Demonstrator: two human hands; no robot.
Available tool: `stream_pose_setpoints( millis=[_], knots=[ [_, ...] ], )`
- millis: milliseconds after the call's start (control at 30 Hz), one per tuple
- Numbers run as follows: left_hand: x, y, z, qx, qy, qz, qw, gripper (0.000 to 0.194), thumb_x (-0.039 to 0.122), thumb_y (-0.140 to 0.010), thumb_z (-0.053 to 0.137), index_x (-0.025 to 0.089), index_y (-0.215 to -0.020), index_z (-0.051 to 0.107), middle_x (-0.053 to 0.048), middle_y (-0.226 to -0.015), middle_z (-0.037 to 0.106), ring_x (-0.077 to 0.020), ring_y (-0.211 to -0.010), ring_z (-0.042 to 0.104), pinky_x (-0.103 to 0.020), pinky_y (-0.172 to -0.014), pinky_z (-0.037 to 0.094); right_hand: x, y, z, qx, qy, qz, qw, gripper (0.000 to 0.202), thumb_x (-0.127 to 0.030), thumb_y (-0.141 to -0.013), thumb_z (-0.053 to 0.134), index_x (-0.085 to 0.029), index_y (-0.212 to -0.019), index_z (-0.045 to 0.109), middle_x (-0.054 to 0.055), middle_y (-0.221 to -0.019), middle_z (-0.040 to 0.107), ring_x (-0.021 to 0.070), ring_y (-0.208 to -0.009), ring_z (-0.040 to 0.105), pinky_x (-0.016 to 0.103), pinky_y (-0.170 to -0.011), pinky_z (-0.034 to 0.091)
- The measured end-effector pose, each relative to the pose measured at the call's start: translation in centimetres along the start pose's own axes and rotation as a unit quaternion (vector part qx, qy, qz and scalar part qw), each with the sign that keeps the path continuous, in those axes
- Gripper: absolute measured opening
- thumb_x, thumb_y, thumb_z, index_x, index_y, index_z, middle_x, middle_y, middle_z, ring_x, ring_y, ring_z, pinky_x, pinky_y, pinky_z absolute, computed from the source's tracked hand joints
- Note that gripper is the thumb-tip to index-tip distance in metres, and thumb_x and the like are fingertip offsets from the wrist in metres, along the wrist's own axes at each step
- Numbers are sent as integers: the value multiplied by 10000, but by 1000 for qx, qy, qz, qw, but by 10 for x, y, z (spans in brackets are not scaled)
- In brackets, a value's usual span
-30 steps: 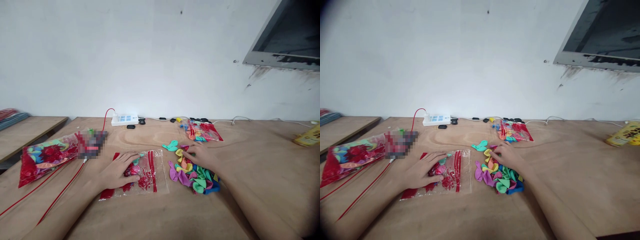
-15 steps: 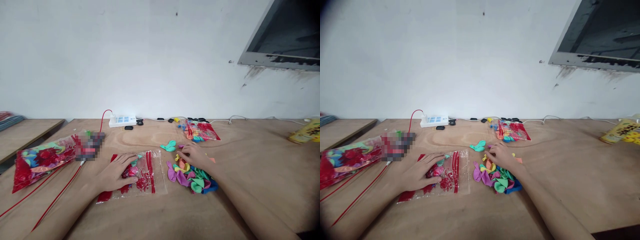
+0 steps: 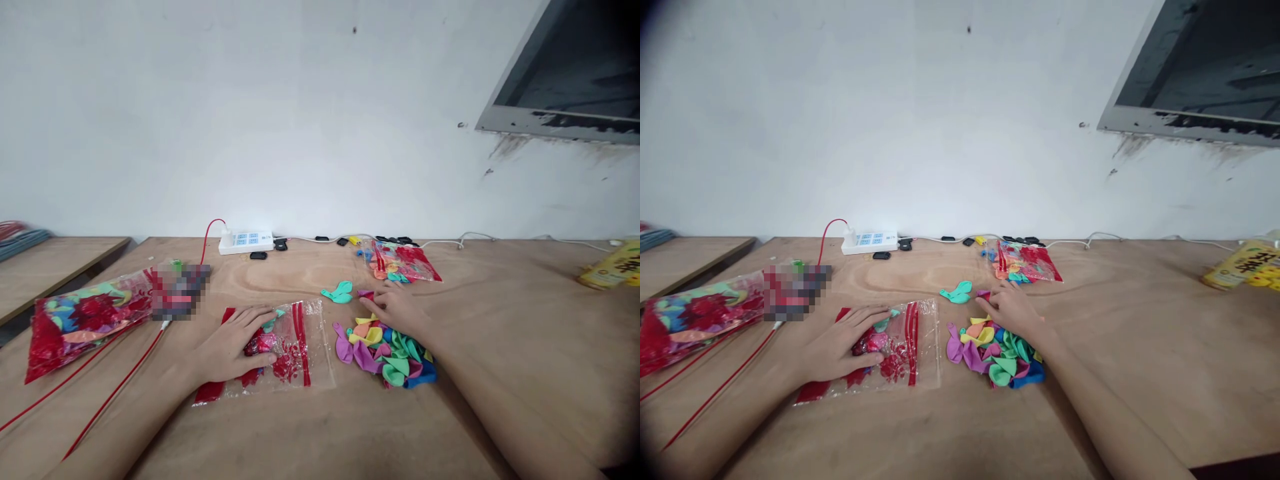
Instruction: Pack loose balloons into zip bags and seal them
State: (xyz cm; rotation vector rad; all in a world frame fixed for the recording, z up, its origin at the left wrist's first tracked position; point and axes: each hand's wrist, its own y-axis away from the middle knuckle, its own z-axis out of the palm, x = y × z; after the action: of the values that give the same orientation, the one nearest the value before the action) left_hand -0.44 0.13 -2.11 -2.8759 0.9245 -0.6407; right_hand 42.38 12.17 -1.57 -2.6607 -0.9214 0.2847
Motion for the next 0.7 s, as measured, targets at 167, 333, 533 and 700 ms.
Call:
stream_pose_setpoints(
  millis=[167, 333, 533, 700],
  knots=[
    [-2, 1, 2, 5, -15, 1, 1000, 749, 617, -1008, 641, 302, -1637, 385, -94, -1668, 449, -351, -1511, 442, -528, -1240, 395, -7, -8, 2, 27, -22, -10, 999, 317, -438, -1056, 543, -262, -1029, 806, 92, -1158, 759, 298, -1093, 666, 494, -1000, 485],
    [-1, 1, 1, 1, -13, -4, 1000, 754, 620, -1003, 644, 300, -1638, 392, -92, -1658, 469, -351, -1499, 465, -523, -1231, 416, -12, -10, 6, -70, -59, -50, 994, 407, -559, -1072, 494, -357, -1260, 793, 50, -1513, 633, 389, -1478, 446, 617, -1192, 328],
    [-1, 1, 1, 3, -3, -7, 1000, 744, 606, -999, 656, 301, -1630, 406, -94, -1664, 457, -350, -1511, 450, -536, -1241, 404, -8, -12, 16, -65, -72, -51, 994, 377, -448, -1080, 504, -291, -1267, 791, 61, -1378, 732, 377, -1425, 505, 629, -1209, 317],
    [-2, 0, 1, 4, -4, 5, 1000, 741, 587, -1006, 659, 303, -1636, 392, -100, -1666, 451, -349, -1509, 449, -536, -1238, 406, -10, -10, 15, -35, -109, -59, 992, 347, -417, -1072, 532, -265, -1264, 777, 90, -1342, 732, 323, -1313, 593, 556, -1150, 430]
  ],
)
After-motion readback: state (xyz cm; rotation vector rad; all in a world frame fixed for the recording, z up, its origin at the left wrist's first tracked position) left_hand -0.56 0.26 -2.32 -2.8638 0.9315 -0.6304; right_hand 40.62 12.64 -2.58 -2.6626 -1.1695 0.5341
